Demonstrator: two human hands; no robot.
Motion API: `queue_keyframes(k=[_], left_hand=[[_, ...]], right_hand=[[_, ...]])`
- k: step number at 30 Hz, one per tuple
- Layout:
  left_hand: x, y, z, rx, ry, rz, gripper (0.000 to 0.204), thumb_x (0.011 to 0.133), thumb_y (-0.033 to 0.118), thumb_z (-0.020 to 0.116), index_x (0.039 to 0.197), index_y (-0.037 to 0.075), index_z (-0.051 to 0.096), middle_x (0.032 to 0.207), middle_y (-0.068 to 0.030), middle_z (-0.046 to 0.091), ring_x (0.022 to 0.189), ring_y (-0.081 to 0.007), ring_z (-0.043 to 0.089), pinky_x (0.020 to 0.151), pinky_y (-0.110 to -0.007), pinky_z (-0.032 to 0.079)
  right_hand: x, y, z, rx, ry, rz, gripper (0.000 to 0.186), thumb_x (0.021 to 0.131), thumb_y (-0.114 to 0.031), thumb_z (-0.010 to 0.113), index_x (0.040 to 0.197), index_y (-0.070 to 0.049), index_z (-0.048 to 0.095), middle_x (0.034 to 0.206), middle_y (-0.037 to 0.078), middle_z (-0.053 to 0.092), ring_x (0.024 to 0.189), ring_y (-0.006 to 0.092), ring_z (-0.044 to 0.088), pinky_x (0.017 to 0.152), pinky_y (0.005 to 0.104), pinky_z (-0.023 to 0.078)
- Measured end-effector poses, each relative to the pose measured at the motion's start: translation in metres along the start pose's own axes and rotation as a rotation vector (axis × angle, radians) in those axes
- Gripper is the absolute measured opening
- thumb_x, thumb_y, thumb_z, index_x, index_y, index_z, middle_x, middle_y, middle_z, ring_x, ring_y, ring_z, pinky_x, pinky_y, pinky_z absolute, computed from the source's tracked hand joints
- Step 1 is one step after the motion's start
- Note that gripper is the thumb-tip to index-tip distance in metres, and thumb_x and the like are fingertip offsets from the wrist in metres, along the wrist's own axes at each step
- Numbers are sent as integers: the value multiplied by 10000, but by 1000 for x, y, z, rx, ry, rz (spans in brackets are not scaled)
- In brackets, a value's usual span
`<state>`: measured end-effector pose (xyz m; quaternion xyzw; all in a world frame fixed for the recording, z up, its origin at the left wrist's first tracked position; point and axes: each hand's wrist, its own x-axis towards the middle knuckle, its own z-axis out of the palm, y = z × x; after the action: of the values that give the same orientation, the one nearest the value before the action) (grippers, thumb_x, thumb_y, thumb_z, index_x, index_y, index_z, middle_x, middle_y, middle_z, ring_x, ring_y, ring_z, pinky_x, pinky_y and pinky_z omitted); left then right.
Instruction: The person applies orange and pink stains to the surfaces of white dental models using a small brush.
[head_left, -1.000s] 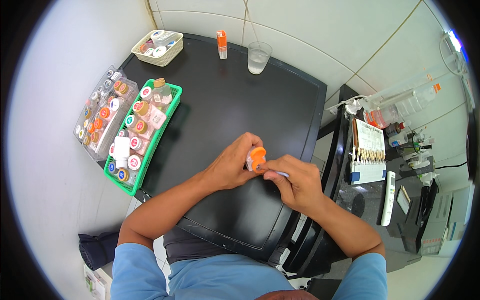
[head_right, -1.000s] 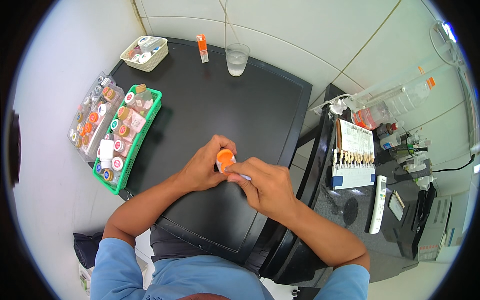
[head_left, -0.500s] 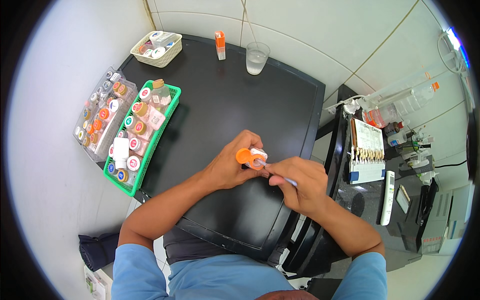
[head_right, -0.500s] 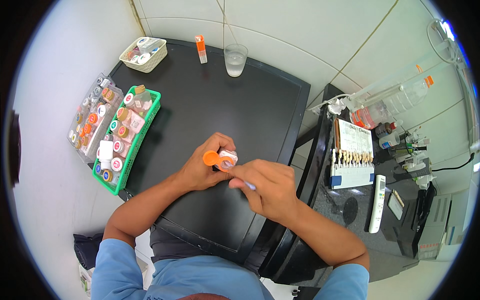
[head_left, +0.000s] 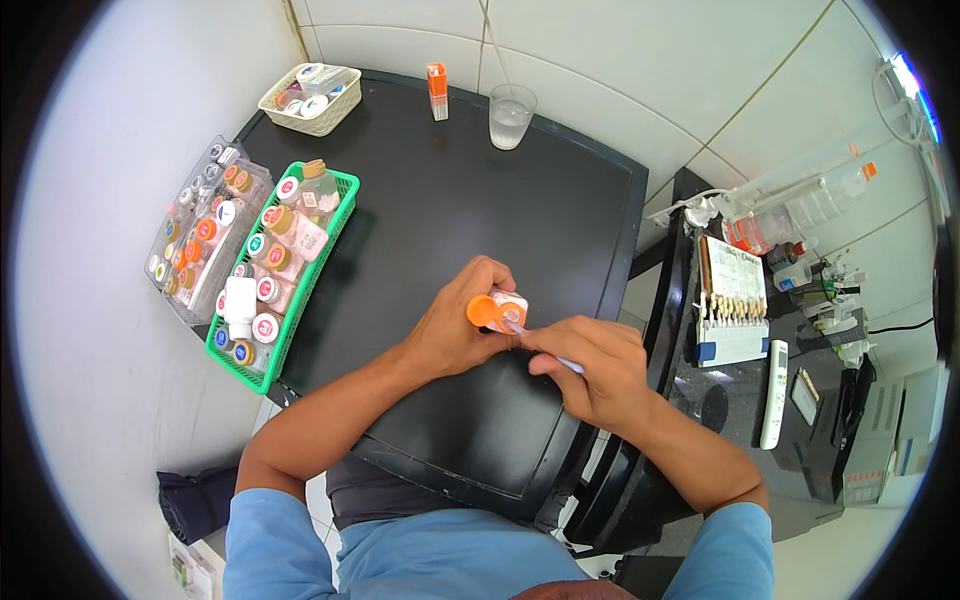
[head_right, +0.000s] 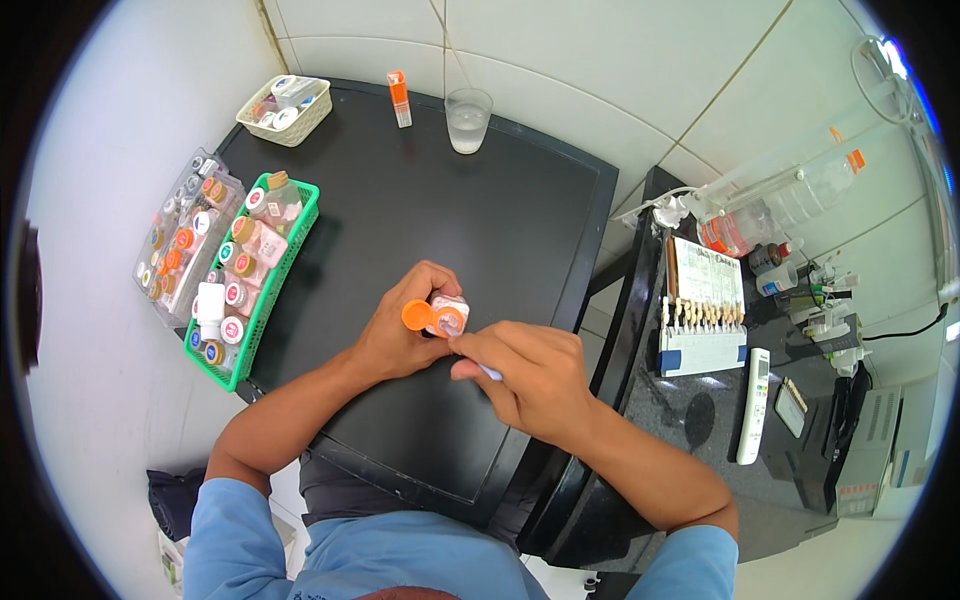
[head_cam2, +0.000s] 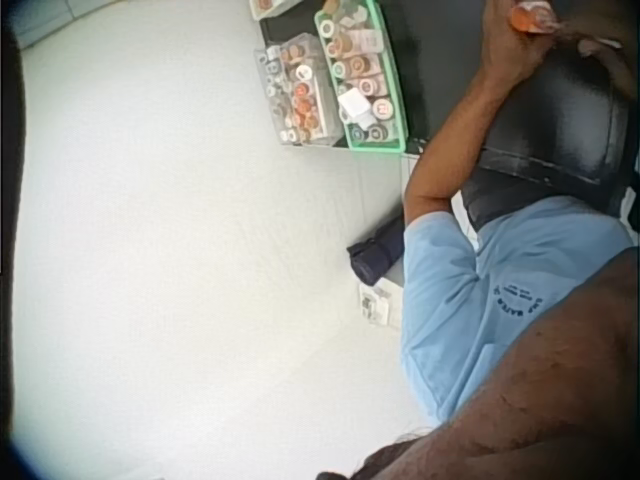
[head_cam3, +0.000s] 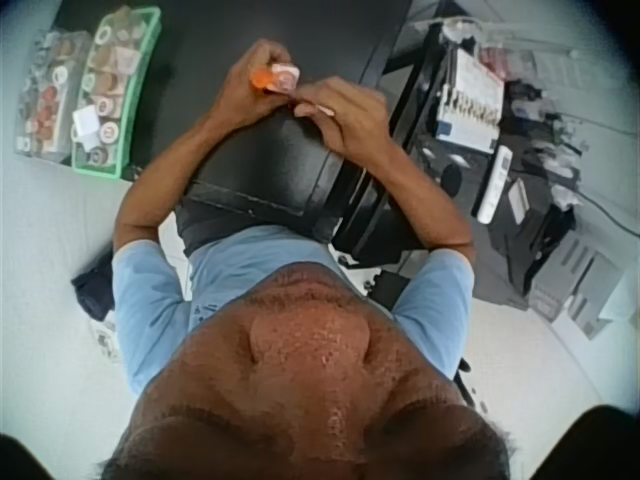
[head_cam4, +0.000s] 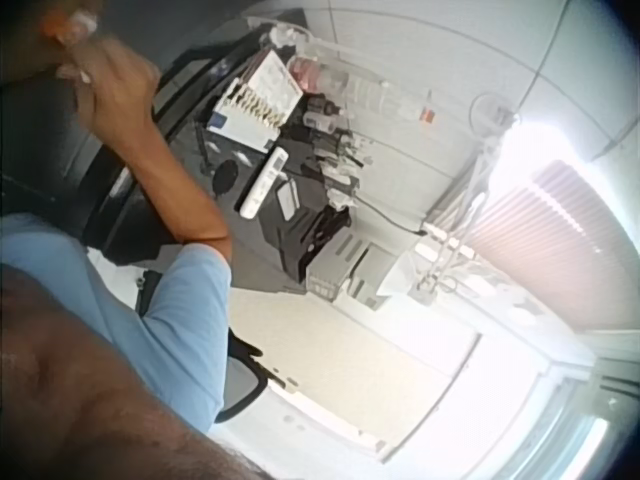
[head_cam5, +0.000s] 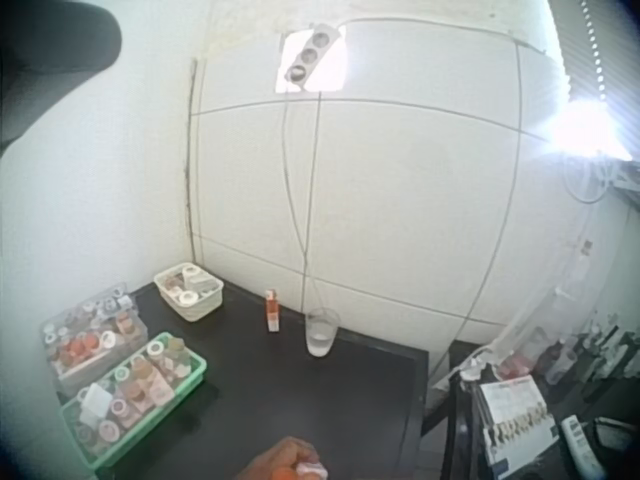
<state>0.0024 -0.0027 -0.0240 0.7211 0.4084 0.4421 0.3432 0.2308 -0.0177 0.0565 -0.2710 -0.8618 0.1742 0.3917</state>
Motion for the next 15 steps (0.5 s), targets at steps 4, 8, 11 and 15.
queue_keyframes(k=[4, 8, 11, 15], left_hand=[[1, 7, -2, 7, -6, -28, 564, 817, 147, 1009, 1197, 79, 597, 1173, -70, 686, 974, -190, 699, 836, -348, 588], [1, 9, -1, -28, -17, -59, 574, 809, 200, 1027, 1179, 79, 605, 1142, -68, 698, 961, -196, 708, 842, -351, 593], [0, 9, -2, -18, -29, -44, 578, 811, 219, 1028, 1179, 75, 607, 1147, -77, 695, 957, -210, 708, 842, -354, 593], [-1, 8, 0, 28, -66, -58, 553, 832, 209, 1010, 1157, 71, 585, 1180, -96, 685, 965, -231, 709, 837, -359, 593]], right_hand=[[0, -4, -6, 22, 85, -83, 241, 909, -189, 897, 1073, -49, 790, 823, 66, 710, 630, 242, 675, 554, 358, 495], [4, -2, -5, -20, 123, -127, 234, 915, -196, 892, 1070, -52, 790, 815, 57, 706, 633, 230, 678, 549, 347, 488], [6, 1, -4, -104, 75, -102, 223, 918, -186, 889, 1069, -51, 794, 823, 62, 709, 628, 225, 675, 551, 346, 491], [0, 2, 1, -26, 31, 4, 193, 928, -156, 884, 1072, -57, 803, 838, 67, 711, 622, 230, 665, 554, 351, 493]])
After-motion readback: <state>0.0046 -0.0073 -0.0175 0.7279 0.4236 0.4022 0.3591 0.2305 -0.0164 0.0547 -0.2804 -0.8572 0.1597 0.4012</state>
